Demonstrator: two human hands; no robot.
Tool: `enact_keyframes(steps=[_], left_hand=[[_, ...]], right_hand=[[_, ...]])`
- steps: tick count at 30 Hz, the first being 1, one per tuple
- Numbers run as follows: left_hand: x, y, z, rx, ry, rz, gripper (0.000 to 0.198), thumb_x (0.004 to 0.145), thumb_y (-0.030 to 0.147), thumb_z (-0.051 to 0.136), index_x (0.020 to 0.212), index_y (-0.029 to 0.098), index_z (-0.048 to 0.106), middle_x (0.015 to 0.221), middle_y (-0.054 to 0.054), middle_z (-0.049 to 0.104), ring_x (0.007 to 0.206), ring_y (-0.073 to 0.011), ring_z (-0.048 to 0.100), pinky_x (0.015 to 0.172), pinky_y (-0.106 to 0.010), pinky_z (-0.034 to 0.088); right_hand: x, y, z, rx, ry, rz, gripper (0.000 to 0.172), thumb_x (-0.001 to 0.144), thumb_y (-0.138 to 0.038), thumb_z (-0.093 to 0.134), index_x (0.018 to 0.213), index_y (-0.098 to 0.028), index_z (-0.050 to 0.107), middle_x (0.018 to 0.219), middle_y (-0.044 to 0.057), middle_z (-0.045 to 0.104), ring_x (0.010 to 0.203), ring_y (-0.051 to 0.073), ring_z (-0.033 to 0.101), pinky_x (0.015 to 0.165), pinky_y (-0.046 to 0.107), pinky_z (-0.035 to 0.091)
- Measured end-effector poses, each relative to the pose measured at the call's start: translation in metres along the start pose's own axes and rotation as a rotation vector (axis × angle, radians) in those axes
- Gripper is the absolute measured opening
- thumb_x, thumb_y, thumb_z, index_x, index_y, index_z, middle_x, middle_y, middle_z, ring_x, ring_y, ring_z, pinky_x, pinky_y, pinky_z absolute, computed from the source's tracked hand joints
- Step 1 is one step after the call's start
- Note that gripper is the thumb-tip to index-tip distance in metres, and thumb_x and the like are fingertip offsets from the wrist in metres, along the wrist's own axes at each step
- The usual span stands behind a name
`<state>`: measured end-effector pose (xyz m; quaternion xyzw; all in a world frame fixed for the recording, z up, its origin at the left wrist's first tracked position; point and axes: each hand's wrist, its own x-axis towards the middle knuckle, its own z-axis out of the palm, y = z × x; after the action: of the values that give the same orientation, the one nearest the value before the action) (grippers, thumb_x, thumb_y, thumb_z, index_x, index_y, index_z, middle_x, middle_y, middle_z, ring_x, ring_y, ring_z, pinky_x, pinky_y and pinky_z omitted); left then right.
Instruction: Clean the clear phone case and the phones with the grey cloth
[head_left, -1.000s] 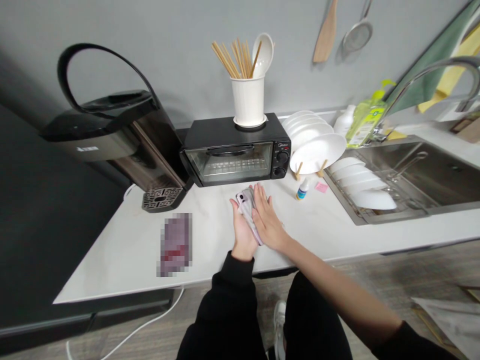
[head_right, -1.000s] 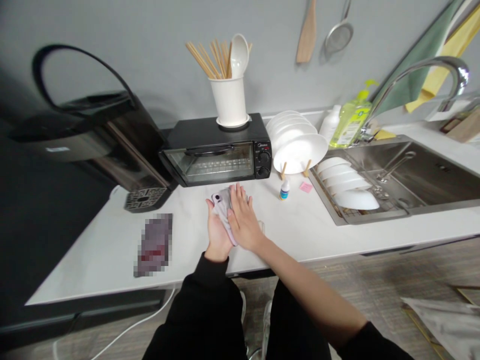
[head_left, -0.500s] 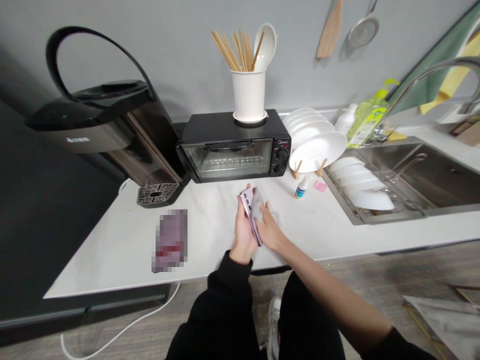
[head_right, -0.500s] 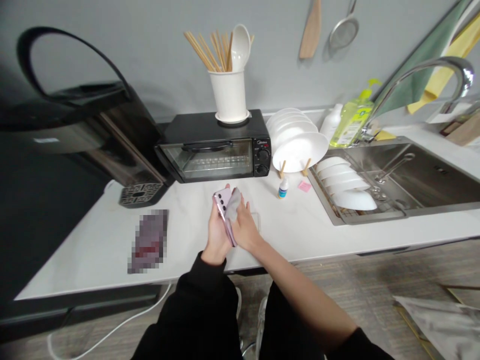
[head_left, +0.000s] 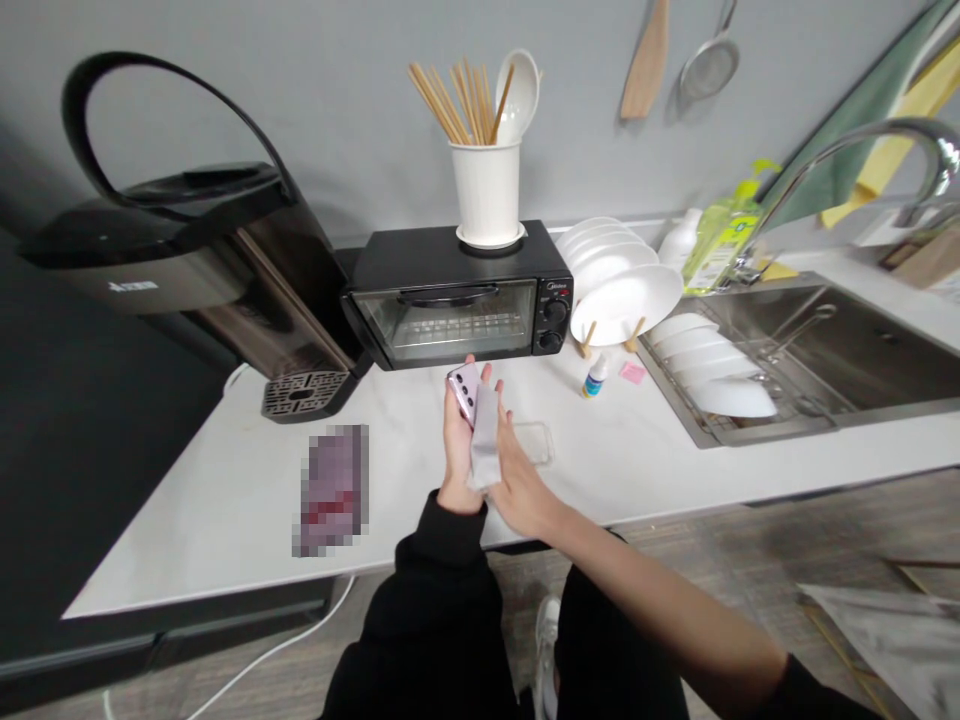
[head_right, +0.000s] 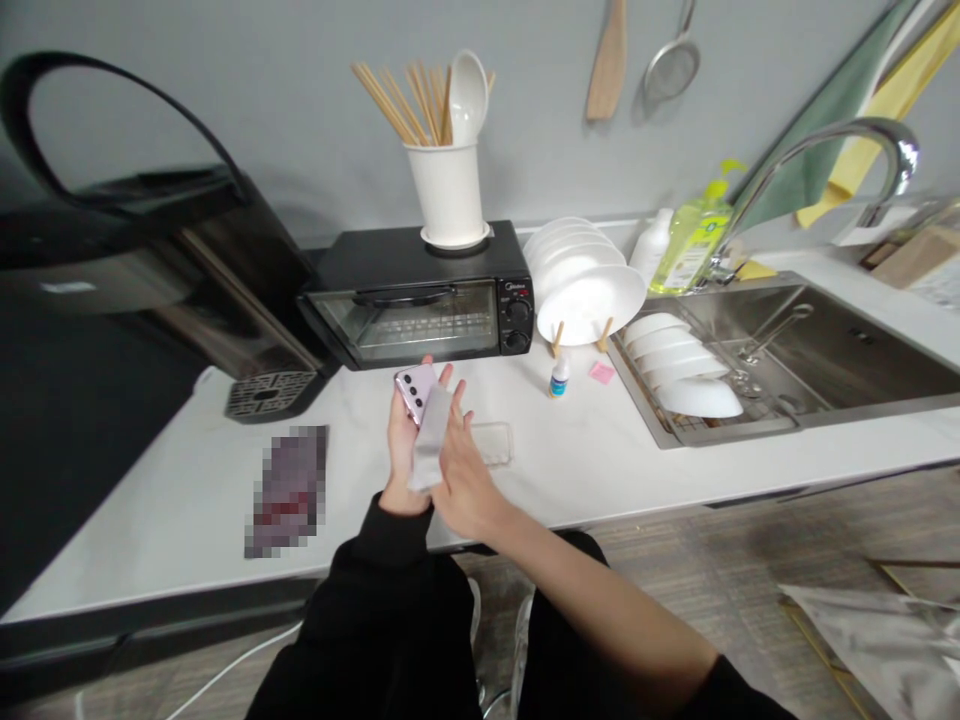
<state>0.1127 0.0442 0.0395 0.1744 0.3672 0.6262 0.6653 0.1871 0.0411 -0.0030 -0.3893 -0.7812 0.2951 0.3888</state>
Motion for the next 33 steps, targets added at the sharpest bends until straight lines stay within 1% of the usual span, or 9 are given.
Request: enact_keyframes(steps=[4,8,10,13,16,20,25,29,33], left_hand=[[0.002,-0.003,0.001,-0.023,-0.017,0.105,0.053,0.104,0.056,0.04,0.147,0.032,0.058,0.151,-0.002,0.061,0.143,-0.0244,0.054,0.119,-0.042,0.044],[0.011,0.003,0.001,0.154,0.059,0.184,0.042,0.104,0.049,0.048,0.142,0.035,0.062,0.157,0.003,0.055,0.152,-0.0212,0.041,0.128,-0.037,0.031],[0.013,0.004,-0.001,0.217,-0.016,0.188,0.039,0.103,0.046,0.054,0.139,0.035,0.064,0.16,0.005,0.05,0.156,-0.0186,0.035,0.13,-0.033,0.023],[0.015,-0.001,-0.005,0.292,-0.114,0.191,0.041,0.099,0.04,0.061,0.14,0.034,0.061,0.158,0.002,0.053,0.153,-0.0201,0.04,0.129,-0.036,0.025],[0.018,-0.004,-0.009,0.454,-0.152,0.345,0.048,0.095,0.033,0.067,0.141,0.03,0.057,0.154,-0.003,0.057,0.149,-0.0224,0.045,0.128,-0.039,0.028],[0.025,0.001,-0.017,0.625,-0.271,0.5,0.05,0.098,0.038,0.063,0.146,0.025,0.055,0.156,-0.007,0.055,0.15,-0.0237,0.044,0.127,-0.039,0.028],[0.032,0.002,-0.031,0.627,-0.099,0.544,0.051,0.102,0.05,0.054,0.147,0.026,0.056,0.158,-0.006,0.053,0.153,-0.0251,0.04,0.128,-0.04,0.027],[0.024,-0.008,-0.03,0.546,-0.11,0.496,0.049,0.102,0.051,0.055,0.144,0.026,0.06,0.146,-0.007,0.064,0.14,-0.0261,0.056,0.122,-0.041,0.038],[0.009,-0.013,-0.021,0.426,-0.119,0.465,0.045,0.101,0.047,0.059,0.142,0.028,0.063,0.147,-0.003,0.064,0.142,-0.0231,0.054,0.124,-0.038,0.035]], right_hand=[[-0.001,-0.004,0.0,0.083,0.036,0.121,0.068,0.107,-0.051,0.021,0.168,-0.022,0.016,0.171,0.01,0.029,0.162,0.026,0.012,0.132,0.056,0.01],[-0.011,-0.017,0.003,0.188,0.046,0.079,0.07,0.105,-0.055,0.03,0.165,-0.019,0.024,0.165,0.013,0.039,0.158,0.026,0.029,0.13,0.047,0.025],[-0.012,-0.019,0.003,0.263,0.134,0.109,0.061,0.104,-0.052,0.031,0.156,-0.021,0.042,0.151,0.013,0.056,0.146,0.028,0.046,0.123,0.047,0.037],[-0.002,-0.014,-0.007,0.362,0.353,0.231,0.043,0.098,-0.047,0.043,0.124,-0.021,0.066,0.112,0.011,0.075,0.111,0.03,0.066,0.1,0.045,0.052],[0.013,-0.002,-0.021,0.418,0.496,0.341,0.022,0.086,-0.04,0.06,0.089,-0.02,0.067,0.078,0.003,0.068,0.074,0.021,0.061,0.071,0.033,0.051],[0.025,0.007,-0.029,0.484,0.532,0.415,0.025,0.084,-0.042,0.058,0.07,-0.022,0.052,0.055,-0.006,0.046,0.049,0.012,0.038,0.048,0.025,0.035],[0.019,0.002,-0.02,0.564,0.381,0.371,0.03,0.078,-0.049,0.066,0.075,-0.02,0.06,0.065,-0.002,0.059,0.058,0.013,0.052,0.059,0.026,0.048],[0.015,0.008,-0.015,0.535,0.335,0.375,0.033,0.081,-0.052,0.063,0.076,-0.02,0.063,0.068,0.002,0.065,0.065,0.018,0.061,0.065,0.031,0.054],[0.01,0.013,-0.01,0.343,0.455,0.322,0.037,0.095,-0.044,0.049,0.119,-0.018,0.062,0.115,0.014,0.072,0.107,0.028,0.067,0.095,0.044,0.054]])
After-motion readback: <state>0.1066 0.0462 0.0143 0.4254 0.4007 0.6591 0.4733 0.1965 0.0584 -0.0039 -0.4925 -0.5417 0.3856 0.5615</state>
